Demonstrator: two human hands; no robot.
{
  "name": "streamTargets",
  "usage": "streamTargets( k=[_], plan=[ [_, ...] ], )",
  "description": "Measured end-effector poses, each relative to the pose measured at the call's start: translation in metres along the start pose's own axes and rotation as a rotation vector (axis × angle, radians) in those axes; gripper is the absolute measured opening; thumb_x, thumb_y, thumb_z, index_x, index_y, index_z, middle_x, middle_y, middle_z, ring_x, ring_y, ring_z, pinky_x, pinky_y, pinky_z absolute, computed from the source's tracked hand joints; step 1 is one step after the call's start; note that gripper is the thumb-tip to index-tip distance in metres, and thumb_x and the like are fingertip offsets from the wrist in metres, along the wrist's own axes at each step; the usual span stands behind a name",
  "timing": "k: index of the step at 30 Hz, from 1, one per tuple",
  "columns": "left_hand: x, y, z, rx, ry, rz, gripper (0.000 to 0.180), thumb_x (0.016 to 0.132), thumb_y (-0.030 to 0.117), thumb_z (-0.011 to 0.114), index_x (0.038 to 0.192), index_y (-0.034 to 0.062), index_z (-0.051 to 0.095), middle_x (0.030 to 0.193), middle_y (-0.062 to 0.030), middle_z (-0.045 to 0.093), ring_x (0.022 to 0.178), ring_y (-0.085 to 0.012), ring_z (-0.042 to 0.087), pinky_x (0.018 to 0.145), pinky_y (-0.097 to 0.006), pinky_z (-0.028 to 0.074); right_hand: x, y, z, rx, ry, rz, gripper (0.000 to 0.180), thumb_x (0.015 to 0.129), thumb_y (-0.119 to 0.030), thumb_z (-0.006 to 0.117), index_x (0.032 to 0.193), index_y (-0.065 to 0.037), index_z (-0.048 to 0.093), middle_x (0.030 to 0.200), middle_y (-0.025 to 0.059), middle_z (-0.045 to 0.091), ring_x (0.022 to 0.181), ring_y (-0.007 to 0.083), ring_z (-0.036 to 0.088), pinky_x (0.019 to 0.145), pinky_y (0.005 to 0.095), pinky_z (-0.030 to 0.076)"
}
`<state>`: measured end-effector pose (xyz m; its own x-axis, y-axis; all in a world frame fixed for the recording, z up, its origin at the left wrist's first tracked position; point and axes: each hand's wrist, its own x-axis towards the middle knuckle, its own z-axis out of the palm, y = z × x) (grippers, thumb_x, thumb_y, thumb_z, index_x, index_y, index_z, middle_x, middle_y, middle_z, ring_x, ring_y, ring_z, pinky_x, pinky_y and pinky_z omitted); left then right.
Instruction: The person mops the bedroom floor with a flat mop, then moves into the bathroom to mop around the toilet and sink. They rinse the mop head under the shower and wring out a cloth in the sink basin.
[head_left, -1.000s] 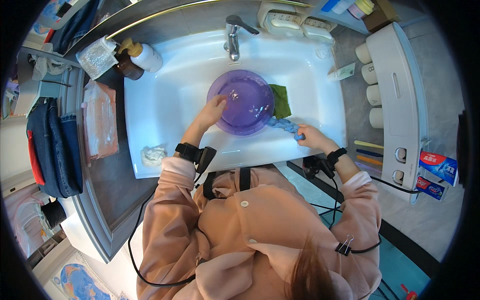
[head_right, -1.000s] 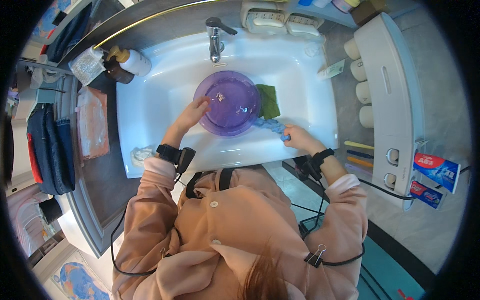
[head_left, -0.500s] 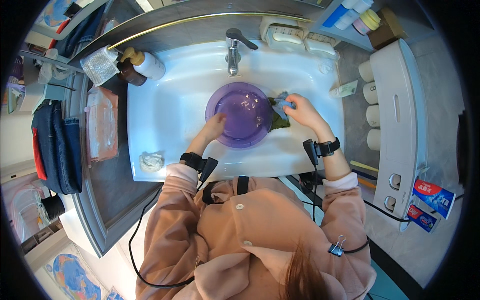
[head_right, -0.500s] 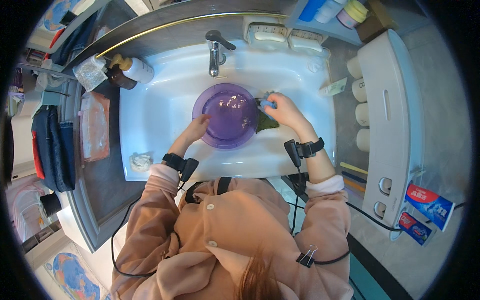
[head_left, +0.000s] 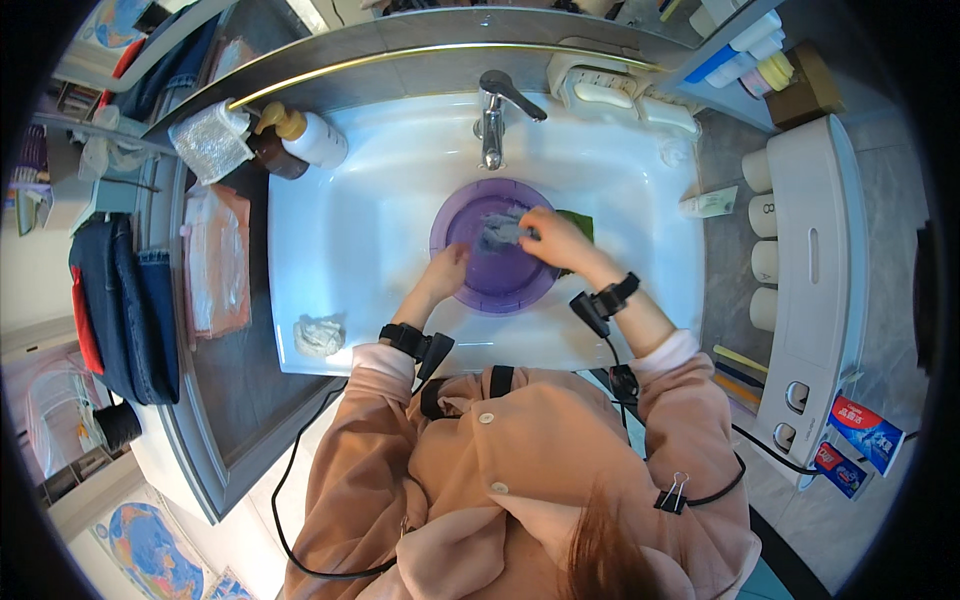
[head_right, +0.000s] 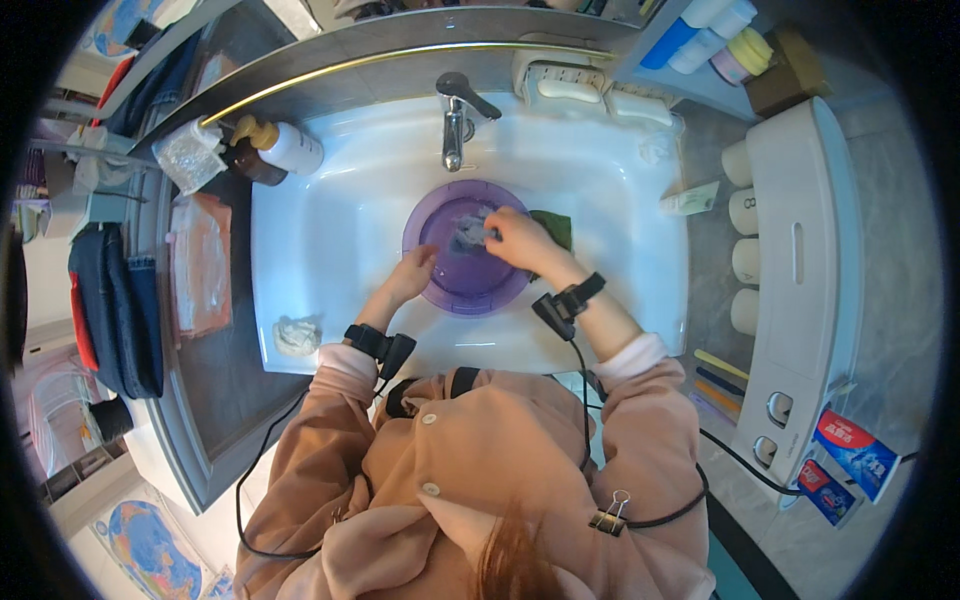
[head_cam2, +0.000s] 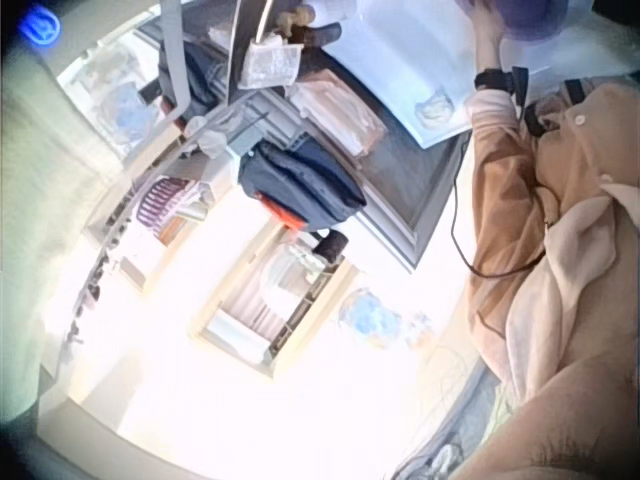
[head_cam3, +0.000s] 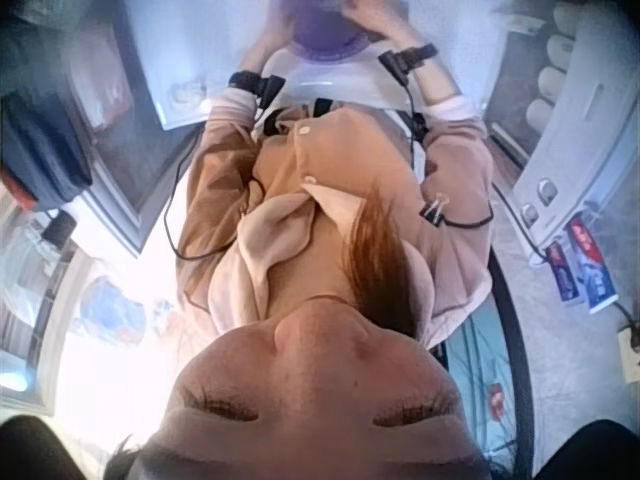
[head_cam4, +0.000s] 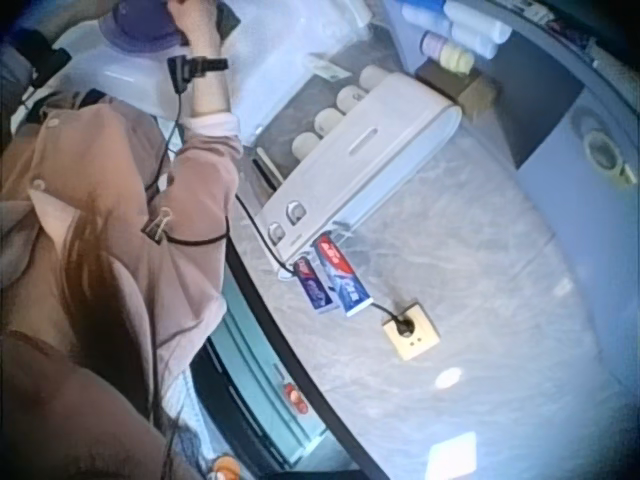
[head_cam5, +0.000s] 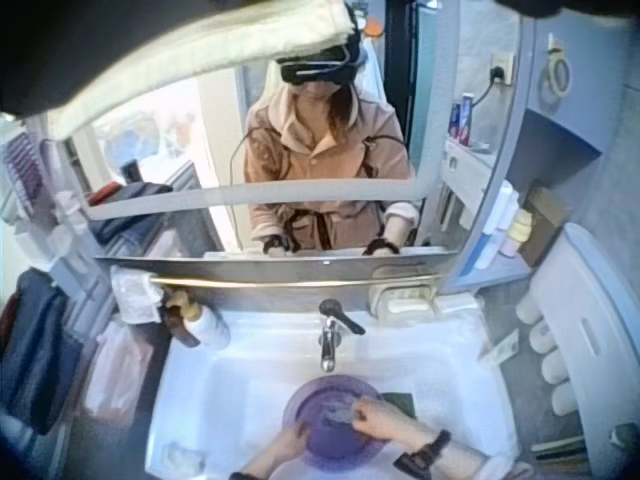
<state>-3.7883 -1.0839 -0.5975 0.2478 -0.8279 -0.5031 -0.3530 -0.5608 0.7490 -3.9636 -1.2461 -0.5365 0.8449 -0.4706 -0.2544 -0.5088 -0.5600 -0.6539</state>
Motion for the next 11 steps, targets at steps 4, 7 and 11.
streamTargets(
  k=[4, 7, 11],
  plan=[
    [0.01, -0.002, 0.008, 0.095, -0.013, -0.006, 0.035, 0.091, 0.016, 0.043, 0.121, -0.0016, 0.049, 0.117, -0.0217, 0.055, 0.109, -0.0325, 0.053, 0.093, -0.036, 0.041, -0.002, 0.034, 0.061, -0.206, -0.044, 0.055, 0.033, 0.076, -0.009, 0.059, 0.109, -0.009, 0.057, 0.124, 0.0128, 0.044, 0.101, 0.0363, 0.052, 0.086, 0.0411, 0.045],
    [0.016, -0.003, 0.016, 0.068, -0.006, 0.007, 0.035, 0.09, 0.019, 0.043, 0.118, -0.0005, 0.052, 0.113, -0.0249, 0.055, 0.108, -0.0388, 0.051, 0.094, -0.041, 0.039, -0.005, 0.045, 0.086, -0.311, -0.257, 0.03, 0.039, 0.078, -0.005, 0.053, 0.115, -0.016, 0.057, 0.125, 0.0141, 0.043, 0.105, 0.0362, 0.051, 0.087, 0.041, 0.046],
    [0.019, -0.002, 0.022, 0.099, -0.069, 0.02, 0.036, 0.089, 0.021, 0.045, 0.12, 0.0028, 0.051, 0.123, -0.0246, 0.049, 0.116, -0.0386, 0.045, 0.098, -0.041, 0.036, 0.008, 0.05, 0.088, -0.39, -0.37, 0.085, 0.042, 0.078, -0.006, 0.053, 0.117, -0.022, 0.057, 0.123, 0.0147, 0.044, 0.11, 0.0335, 0.051, 0.088, 0.0408, 0.046]
  ],
)
